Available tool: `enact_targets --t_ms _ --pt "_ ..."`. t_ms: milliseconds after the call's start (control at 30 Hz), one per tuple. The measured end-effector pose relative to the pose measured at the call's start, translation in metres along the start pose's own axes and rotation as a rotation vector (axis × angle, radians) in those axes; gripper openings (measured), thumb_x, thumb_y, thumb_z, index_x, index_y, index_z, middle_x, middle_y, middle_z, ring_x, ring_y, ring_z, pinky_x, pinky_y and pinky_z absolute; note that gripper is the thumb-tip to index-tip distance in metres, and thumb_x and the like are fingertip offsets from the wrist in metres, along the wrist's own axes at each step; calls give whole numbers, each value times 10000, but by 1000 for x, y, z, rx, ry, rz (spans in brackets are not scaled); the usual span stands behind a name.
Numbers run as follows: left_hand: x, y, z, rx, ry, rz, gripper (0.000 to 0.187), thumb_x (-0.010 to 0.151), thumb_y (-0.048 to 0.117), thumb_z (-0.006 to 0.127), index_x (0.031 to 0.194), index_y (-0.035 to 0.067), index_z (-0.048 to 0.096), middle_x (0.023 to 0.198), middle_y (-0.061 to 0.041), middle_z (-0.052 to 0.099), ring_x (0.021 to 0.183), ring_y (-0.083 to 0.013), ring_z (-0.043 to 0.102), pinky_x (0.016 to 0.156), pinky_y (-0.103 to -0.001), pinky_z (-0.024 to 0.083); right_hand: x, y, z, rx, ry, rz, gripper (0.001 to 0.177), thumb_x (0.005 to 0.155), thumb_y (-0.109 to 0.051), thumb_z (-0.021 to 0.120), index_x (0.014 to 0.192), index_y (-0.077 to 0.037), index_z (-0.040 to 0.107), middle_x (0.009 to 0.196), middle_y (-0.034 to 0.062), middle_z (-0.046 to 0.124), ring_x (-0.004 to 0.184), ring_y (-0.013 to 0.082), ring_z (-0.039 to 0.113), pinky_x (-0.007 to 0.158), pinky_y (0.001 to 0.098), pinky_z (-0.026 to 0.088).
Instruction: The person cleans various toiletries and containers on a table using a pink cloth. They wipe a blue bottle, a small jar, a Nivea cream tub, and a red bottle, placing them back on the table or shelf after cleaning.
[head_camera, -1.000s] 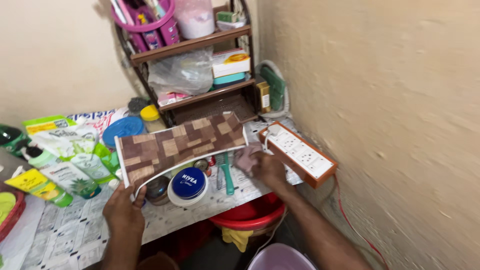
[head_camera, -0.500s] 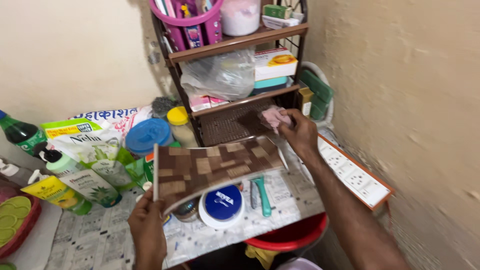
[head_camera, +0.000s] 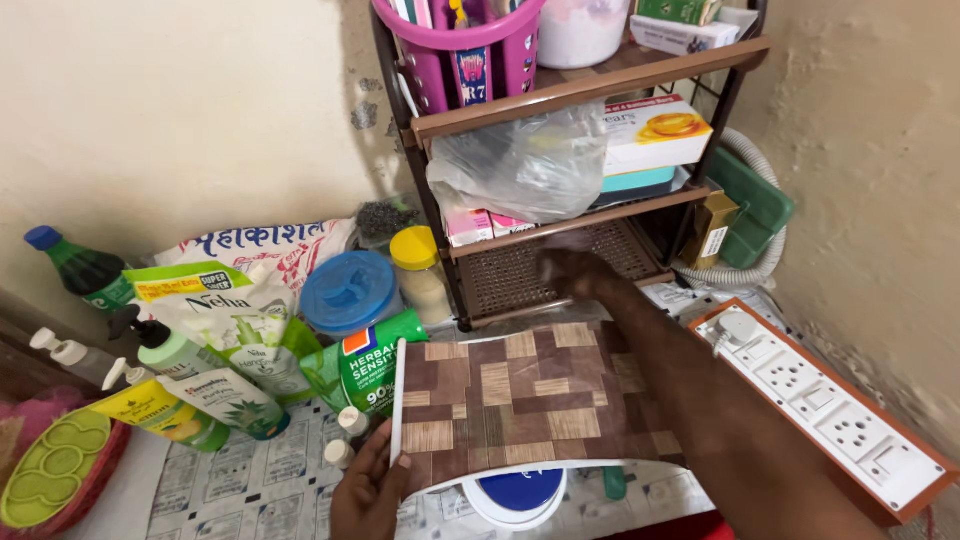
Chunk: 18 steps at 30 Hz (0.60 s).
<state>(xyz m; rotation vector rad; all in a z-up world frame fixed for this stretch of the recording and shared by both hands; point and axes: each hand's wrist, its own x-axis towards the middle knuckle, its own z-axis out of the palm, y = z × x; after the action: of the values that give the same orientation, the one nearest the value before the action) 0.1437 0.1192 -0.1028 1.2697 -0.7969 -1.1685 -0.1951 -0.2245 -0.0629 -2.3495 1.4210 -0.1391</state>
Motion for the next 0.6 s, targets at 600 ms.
enact_targets --t_ms 600 --pt "32 -88 -27 5 24 29 594 883 -97 570 1466 -58 464 1429 -249 640 1359 -295 598 1123 -383 471 102 -6 71 3 354 -105 343 842 -282 685 1111 -72 720 1048 237 700 998 418 666 884 536 527"
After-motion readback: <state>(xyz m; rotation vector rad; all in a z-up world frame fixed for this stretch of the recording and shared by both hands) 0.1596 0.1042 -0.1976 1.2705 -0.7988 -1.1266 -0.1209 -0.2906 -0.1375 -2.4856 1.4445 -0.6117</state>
